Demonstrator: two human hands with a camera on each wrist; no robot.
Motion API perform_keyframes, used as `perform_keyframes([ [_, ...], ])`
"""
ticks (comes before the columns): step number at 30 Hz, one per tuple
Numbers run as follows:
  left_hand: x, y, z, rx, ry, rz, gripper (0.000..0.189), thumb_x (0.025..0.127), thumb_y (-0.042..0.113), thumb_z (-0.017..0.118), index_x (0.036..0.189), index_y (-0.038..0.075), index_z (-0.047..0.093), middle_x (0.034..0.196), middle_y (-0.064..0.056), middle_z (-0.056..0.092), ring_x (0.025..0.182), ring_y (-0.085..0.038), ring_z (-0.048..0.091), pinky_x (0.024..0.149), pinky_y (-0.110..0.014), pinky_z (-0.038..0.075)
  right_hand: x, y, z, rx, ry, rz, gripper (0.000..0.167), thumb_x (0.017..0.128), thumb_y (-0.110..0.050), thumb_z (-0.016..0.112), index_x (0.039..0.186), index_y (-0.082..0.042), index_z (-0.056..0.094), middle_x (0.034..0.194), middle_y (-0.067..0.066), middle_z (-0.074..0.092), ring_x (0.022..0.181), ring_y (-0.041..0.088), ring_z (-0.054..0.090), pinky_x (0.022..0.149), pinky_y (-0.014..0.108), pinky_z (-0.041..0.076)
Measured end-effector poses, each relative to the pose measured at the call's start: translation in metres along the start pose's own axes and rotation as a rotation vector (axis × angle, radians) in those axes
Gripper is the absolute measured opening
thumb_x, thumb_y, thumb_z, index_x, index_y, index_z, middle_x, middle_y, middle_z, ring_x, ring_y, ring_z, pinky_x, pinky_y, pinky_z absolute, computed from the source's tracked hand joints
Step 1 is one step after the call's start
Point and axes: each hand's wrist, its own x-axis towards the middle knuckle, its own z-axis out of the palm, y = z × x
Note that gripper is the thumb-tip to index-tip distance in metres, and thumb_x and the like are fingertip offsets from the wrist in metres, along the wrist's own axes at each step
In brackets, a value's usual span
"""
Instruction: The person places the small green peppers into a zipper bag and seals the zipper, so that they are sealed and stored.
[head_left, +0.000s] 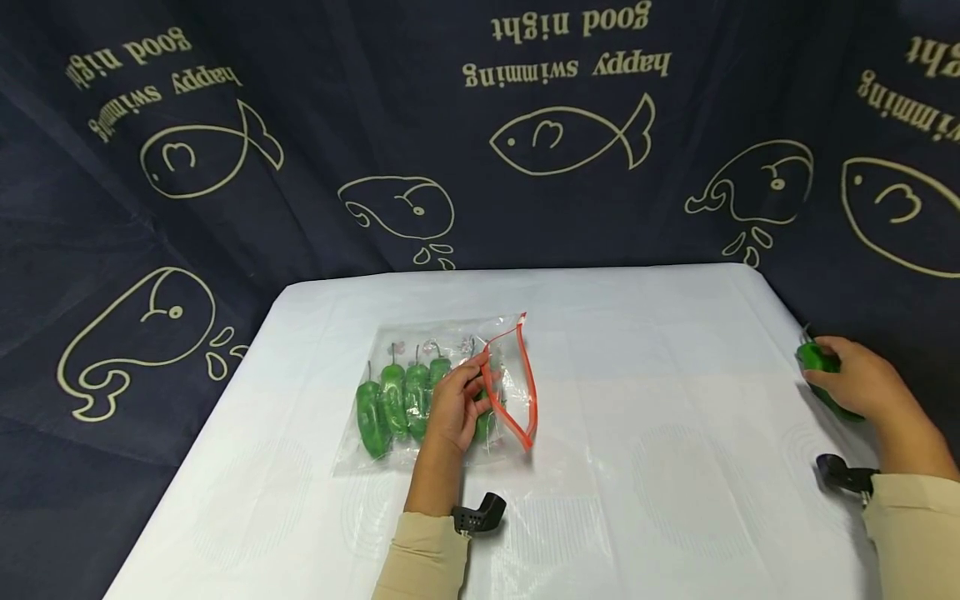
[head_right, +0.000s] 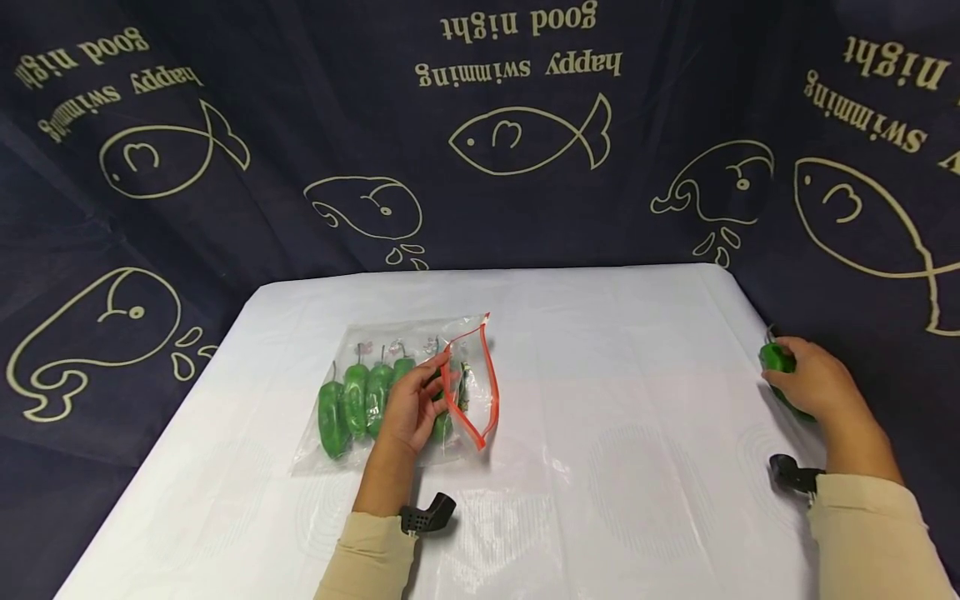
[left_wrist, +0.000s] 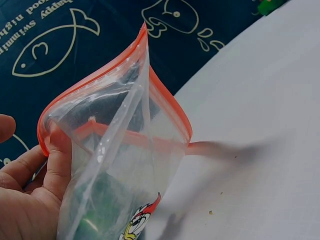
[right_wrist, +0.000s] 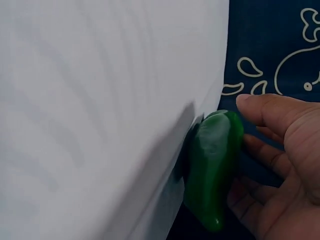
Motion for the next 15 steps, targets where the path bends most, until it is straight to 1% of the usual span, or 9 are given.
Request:
perform_keyframes([
  [4, -0.0001, 0.0005, 0.0001, -0.004, 0.000, -0.002, 0.050, 0.095, 0.011, 0.049, 0.138, -0.014, 0.048, 0.130, -0.018, 0.060, 0.093, -0.016, 0.067, 0.062, -0.027, 0.058, 0.0026, 0.0021, -0.0012, 0.001, -0.017, -0.037, 0.058, 0.091, -0.008, 0.062, 0.132, 0.021, 0.032, 0.118, 0.048, 0.036, 0.103, 0.060, 0.040, 0.081, 0.071, 0.036],
  [8, 0.0001, 0.0010, 0.0006, -0.002, -0.004, 0.001, 0.050, 0.095, 0.010, 0.048, 0.137, -0.016, 0.046, 0.135, -0.020, 0.058, 0.094, -0.016, 0.067, 0.063, -0.027, 0.058, 0.0037, 0.0024, -0.0019, 0.013, -0.035, -0.020, 0.060, 0.090, -0.007, 0.062, 0.133, 0.021, 0.030, 0.116, 0.048, 0.035, 0.101, 0.060, 0.040, 0.079, 0.071, 0.038],
  [12, -0.0001, 0.0015, 0.0009, -0.001, -0.005, -0.003, 0.049, 0.095, 0.010, 0.048, 0.137, -0.015, 0.047, 0.135, -0.019, 0.058, 0.094, -0.016, 0.067, 0.064, -0.028, 0.058, 0.0027, -0.0001, -0.0041, 0.056, -0.066, -0.007, 0.066, 0.092, -0.008, 0.058, 0.141, 0.020, 0.023, 0.122, 0.050, 0.032, 0.106, 0.061, 0.037, 0.081, 0.071, 0.037],
  [14, -0.0001, 0.0018, 0.0009, -0.001, -0.004, -0.006, 0.050, 0.095, 0.010, 0.049, 0.138, -0.015, 0.047, 0.134, -0.018, 0.058, 0.094, -0.016, 0.067, 0.064, -0.028, 0.058, 0.0024, -0.0035, -0.0045, 0.093, -0.080, -0.008, 0.068, 0.094, -0.007, 0.057, 0.144, 0.019, 0.020, 0.127, 0.050, 0.030, 0.109, 0.061, 0.036, 0.080, 0.069, 0.037],
  [15, -0.0002, 0.0021, 0.0009, 0.001, -0.004, -0.007, 0.050, 0.095, 0.011, 0.049, 0.138, -0.015, 0.047, 0.135, -0.019, 0.058, 0.094, -0.016, 0.067, 0.065, -0.028, 0.058, 0.0024, -0.0057, -0.0045, 0.115, -0.085, -0.014, 0.069, 0.094, -0.007, 0.057, 0.145, 0.019, 0.019, 0.128, 0.050, 0.030, 0.110, 0.061, 0.036, 0.079, 0.066, 0.040],
])
